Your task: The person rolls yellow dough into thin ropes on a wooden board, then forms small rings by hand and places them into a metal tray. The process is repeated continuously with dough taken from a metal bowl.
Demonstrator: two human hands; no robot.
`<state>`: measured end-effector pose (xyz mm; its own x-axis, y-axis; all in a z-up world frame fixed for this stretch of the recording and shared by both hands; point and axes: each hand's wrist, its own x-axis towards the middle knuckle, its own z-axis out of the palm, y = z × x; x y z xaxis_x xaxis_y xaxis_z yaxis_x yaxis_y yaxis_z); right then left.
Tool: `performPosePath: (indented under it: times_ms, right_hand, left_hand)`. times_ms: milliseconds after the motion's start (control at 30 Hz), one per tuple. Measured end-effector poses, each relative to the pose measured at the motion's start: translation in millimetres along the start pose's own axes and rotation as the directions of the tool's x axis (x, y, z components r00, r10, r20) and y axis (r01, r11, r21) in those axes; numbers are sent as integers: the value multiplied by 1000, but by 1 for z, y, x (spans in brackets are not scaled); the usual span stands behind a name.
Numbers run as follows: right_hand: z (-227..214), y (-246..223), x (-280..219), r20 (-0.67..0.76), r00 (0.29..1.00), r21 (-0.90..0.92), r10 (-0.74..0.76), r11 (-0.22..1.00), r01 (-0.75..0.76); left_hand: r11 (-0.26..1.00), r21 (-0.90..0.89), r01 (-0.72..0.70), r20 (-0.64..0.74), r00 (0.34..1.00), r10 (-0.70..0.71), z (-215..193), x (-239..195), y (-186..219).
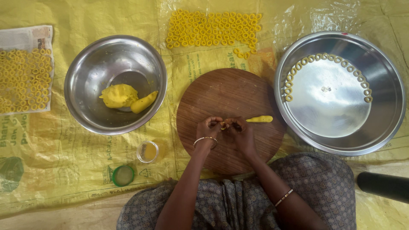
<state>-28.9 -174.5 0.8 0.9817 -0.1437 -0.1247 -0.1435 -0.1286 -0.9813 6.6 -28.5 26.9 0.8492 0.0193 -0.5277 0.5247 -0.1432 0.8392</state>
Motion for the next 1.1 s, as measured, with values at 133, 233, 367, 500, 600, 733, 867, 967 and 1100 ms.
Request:
performPosePath:
  times_ms: [133,233,367,500,600,733,867,967,1100]
  right_hand:
    - [1,-1,2,-9,998,19,-61,998,61]
    - [-1,-3,0,21,997,-75,-73,994,74]
    - [-1,-8,-1,16,991,-89,-132,987,133]
    - [-2,-15,-2,17,985,-132,-174,976,175]
    - [-4,-18,-3,40,986,-173,-163,971,167]
    - [-3,-19,-3,41,992,-101,-120,987,124]
    - [-2,-20,-1,38,997,-44,-64,997,66]
    - [-4,-22,-2,37,989,-146,-142,978,146]
    - [-7,-20,-5,56,955,-249,-290,923,294]
  left_hand:
    - [997,-58,-55,23,998,56,0,7,-11]
    - [995,-73,-65,45,997,69,1,11,-18]
    - [997,-50,-54,64,996,58,0,9,-17]
    - [1000,-11,-29,64,998,30,0,3,-6]
    - [996,62,66,46,997,-69,-3,-2,5]
    - [996,72,60,58,996,-64,-4,-8,14]
    - [995,58,77,84,993,-82,-4,-9,15]
    - [995,16,101,95,990,-102,-5,-5,10]
    - [999,-30,41,120,992,-37,-5,4,-2]
